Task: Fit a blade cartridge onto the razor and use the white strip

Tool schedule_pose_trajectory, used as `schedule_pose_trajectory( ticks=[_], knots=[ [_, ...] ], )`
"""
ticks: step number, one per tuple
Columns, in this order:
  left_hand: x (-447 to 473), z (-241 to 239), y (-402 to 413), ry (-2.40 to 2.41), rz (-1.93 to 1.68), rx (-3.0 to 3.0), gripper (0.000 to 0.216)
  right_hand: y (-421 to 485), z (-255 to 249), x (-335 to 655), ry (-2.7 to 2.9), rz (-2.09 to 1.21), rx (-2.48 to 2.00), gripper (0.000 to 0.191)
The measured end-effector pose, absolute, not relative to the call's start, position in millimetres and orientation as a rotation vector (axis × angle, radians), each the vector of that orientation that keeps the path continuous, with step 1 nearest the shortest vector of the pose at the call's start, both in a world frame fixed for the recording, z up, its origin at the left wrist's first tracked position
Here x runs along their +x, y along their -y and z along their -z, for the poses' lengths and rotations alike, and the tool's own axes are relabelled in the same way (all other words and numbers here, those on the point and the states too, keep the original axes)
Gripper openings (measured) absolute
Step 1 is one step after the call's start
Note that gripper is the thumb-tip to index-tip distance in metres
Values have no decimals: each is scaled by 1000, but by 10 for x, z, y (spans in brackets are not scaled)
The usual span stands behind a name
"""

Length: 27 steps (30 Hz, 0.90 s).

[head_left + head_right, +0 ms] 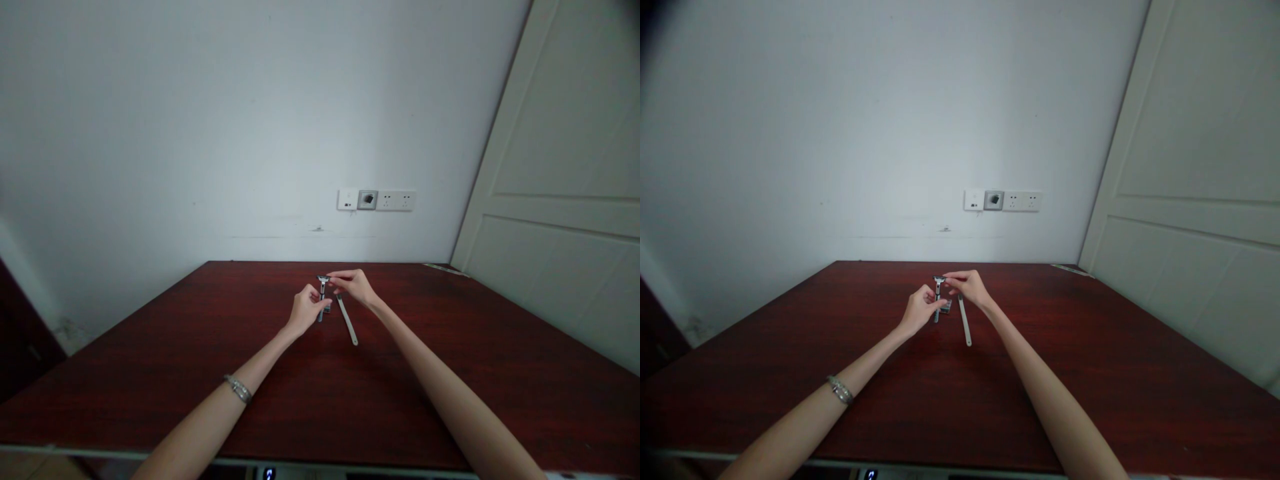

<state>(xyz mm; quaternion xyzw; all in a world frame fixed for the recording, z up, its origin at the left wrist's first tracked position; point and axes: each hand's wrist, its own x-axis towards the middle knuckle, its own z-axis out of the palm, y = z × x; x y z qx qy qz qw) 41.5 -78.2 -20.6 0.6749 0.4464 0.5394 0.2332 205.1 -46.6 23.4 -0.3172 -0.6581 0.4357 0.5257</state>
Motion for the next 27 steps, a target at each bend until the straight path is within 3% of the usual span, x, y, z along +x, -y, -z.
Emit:
schedule_pose_trajectory(
  ticks=[27],
  knots=[
    [449,212,789,-1435,-1470,1969,24,429,-201,2081,1683,-1006,-705,28]
  ],
)
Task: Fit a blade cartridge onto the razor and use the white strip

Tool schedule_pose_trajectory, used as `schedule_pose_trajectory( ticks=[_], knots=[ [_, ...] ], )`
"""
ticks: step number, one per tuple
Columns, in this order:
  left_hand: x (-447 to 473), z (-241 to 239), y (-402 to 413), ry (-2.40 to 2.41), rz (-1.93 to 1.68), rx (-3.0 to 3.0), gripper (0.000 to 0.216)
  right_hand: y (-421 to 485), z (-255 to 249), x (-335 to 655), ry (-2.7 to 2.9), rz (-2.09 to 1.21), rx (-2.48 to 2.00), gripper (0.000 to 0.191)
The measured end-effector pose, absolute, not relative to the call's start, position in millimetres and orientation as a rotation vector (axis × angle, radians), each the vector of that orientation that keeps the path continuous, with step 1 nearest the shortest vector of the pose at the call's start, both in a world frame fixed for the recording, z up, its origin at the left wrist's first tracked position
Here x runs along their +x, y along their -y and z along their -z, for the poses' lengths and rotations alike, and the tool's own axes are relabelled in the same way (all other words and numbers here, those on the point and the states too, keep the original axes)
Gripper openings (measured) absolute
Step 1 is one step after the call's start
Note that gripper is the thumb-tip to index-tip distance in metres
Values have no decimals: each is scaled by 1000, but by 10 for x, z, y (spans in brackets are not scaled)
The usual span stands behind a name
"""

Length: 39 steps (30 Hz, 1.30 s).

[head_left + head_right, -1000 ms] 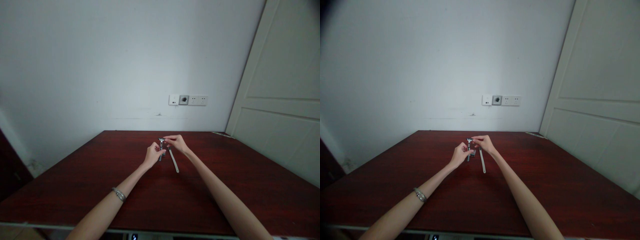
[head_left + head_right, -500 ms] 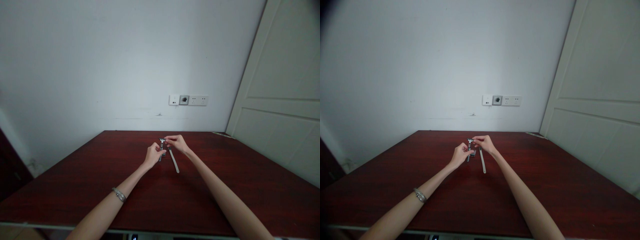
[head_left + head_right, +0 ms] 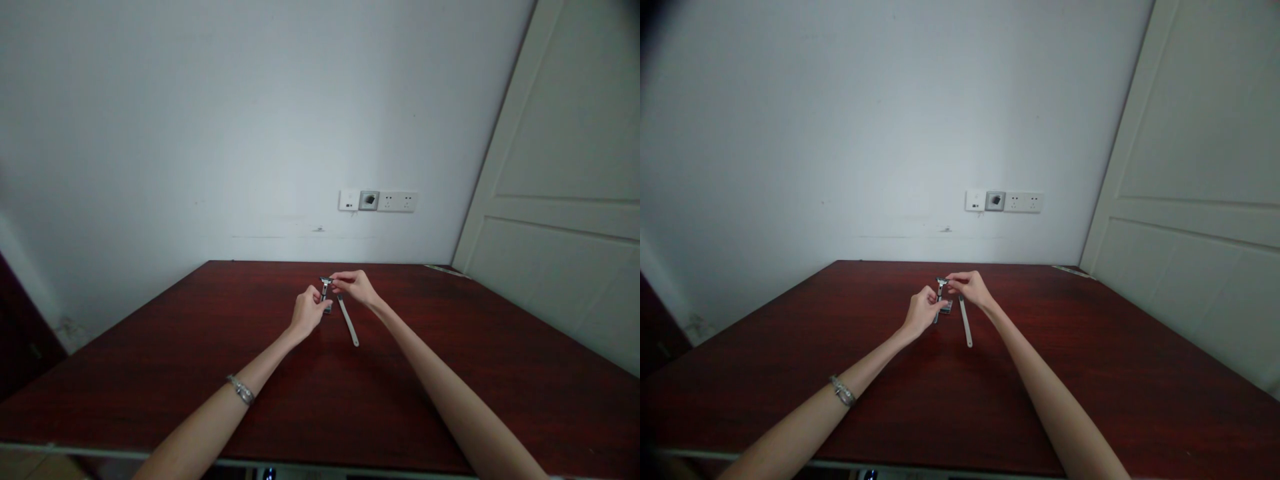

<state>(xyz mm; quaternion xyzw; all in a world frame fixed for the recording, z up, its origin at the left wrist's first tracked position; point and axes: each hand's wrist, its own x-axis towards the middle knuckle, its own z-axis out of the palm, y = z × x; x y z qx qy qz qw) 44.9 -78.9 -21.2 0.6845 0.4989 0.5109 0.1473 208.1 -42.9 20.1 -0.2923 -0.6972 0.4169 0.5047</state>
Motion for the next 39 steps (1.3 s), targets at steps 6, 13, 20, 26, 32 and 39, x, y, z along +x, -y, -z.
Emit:
schedule_pose_trajectory(
  ticks=[6,13,20,26,32,39],
  knots=[
    [448,218,795,-1501,-1442,2009,21,448,-202,2070,1691,-998,-708,28],
    [455,236,790,-1548,-1423,2047,21,507,-237,2062,1725,-960,-699,28],
    [463,211,801,-1574,-1401,2051,20,521,-243,2061,1732,-931,-705,27],
    [459,196,814,-1540,-1419,2102,20,520,-254,2073,1722,-942,-700,29],
    [460,189,824,-1509,-1410,2123,23,508,-260,2076,1661,-1022,-713,30],
    [461,114,880,-1421,-1396,2077,22,552,-301,2066,1626,-1065,-719,31]
  ],
)
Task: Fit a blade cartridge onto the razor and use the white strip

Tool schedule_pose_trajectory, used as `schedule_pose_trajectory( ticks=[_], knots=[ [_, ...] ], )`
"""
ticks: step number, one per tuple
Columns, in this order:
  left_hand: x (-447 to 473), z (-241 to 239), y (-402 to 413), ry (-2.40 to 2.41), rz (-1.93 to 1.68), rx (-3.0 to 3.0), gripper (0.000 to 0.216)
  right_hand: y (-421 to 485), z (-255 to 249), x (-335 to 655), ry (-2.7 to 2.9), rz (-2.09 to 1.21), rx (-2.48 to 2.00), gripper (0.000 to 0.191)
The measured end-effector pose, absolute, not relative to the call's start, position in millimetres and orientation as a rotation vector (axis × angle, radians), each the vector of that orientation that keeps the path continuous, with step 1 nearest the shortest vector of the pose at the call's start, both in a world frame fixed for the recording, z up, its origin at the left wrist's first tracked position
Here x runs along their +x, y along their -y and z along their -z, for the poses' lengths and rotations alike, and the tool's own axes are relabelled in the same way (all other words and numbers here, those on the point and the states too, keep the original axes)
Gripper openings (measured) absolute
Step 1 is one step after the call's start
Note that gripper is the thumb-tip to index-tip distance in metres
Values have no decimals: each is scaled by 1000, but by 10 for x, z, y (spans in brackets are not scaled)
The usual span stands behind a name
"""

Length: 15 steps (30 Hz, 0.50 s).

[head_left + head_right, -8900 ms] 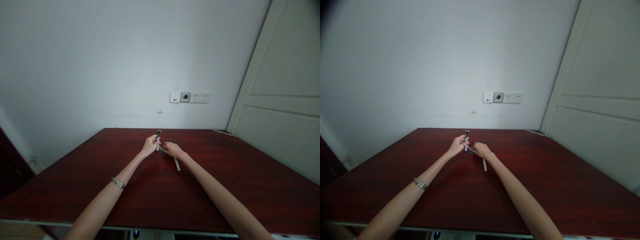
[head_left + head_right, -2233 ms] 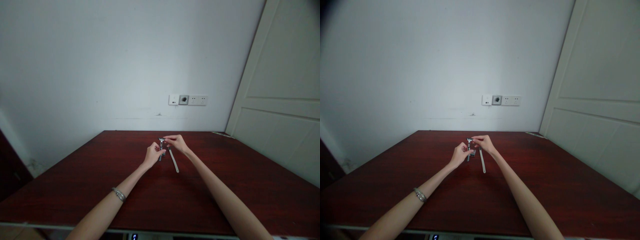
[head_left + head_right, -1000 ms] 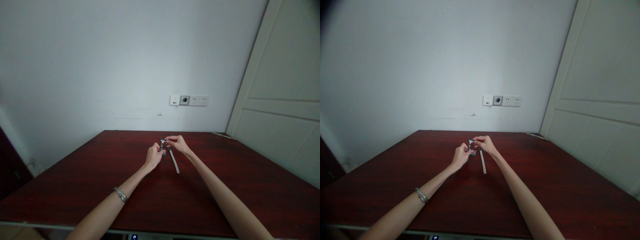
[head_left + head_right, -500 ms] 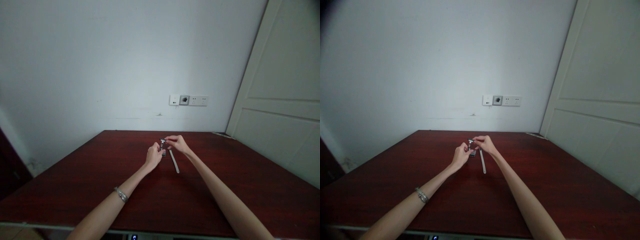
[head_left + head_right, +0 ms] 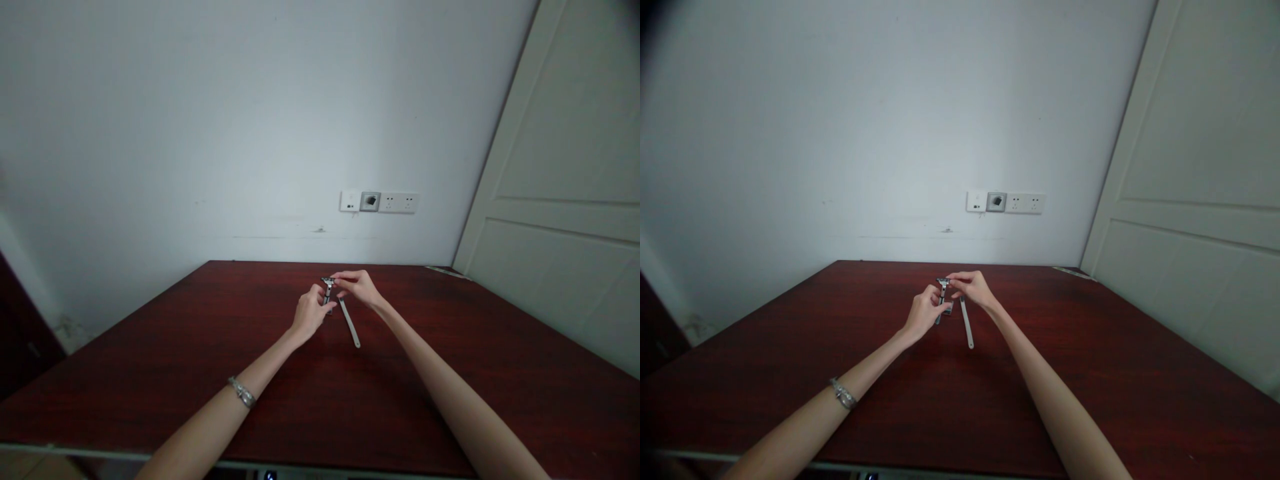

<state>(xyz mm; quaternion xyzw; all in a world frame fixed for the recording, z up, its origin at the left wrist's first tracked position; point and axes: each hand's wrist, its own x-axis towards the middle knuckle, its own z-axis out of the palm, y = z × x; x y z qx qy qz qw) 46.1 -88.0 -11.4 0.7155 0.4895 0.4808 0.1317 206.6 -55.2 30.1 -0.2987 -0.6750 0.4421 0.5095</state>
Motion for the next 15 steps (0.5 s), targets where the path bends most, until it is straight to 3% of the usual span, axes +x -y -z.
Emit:
schedule_pose_trajectory(
  ticks=[15],
  knots=[
    [447,124,862,-1269,-1434,2174,17,537,-308,2064,1612,-1059,-747,32]
  ],
)
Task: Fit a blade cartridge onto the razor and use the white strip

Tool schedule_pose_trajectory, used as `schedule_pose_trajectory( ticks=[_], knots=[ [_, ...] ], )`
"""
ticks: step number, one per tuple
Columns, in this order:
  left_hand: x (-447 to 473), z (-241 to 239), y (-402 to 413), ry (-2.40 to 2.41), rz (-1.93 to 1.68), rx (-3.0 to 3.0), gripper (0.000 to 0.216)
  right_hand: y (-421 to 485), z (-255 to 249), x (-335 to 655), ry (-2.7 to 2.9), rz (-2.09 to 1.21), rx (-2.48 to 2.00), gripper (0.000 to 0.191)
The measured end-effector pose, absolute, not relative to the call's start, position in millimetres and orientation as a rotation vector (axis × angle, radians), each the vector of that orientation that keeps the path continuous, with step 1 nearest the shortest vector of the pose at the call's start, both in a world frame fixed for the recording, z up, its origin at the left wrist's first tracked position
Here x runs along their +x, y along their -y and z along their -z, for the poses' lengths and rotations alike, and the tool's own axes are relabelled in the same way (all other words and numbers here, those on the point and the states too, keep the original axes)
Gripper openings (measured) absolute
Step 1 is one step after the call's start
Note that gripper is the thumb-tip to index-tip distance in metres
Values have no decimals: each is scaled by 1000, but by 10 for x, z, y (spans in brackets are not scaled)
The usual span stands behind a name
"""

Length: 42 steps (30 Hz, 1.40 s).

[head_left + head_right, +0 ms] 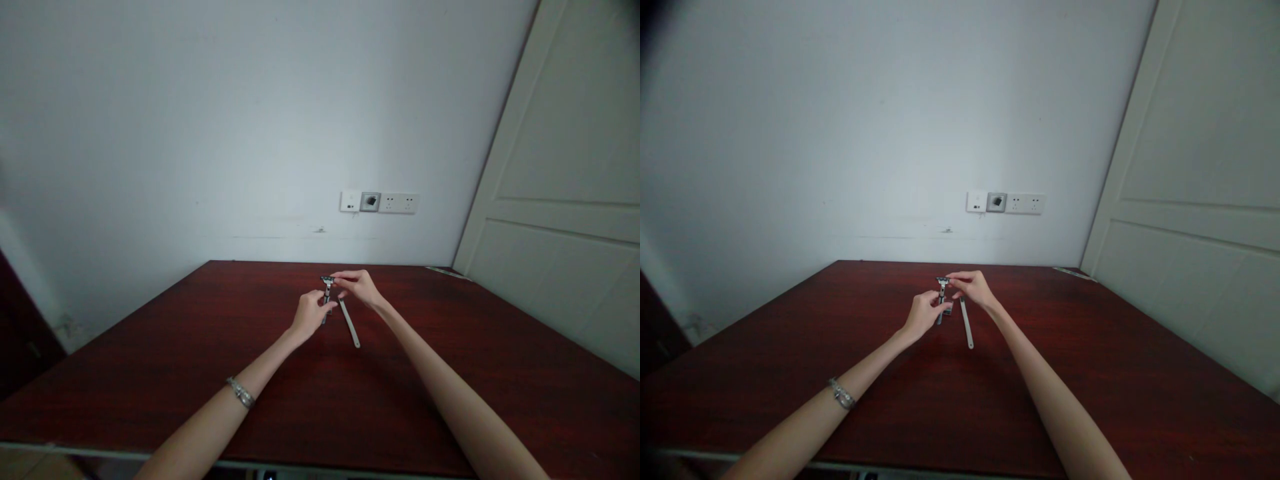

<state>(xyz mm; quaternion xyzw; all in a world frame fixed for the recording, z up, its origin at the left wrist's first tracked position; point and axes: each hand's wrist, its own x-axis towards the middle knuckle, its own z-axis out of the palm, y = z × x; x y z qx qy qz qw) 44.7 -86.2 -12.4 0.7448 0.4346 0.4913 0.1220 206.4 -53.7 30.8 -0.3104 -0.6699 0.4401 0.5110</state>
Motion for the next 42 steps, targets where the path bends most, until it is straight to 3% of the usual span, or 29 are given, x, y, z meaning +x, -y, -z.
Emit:
schedule_pose_trajectory(
  ticks=[16,27,42],
  knots=[
    [390,59,896,-1220,-1395,2124,26,653,-416,2055,1717,-972,-730,29],
    [443,-31,1067,-981,-1491,1861,26,489,-284,2060,1492,-885,-776,35],
    [484,-41,996,-714,-1341,1200,53,406,-218,2143,1471,-863,-839,36]
  ],
)
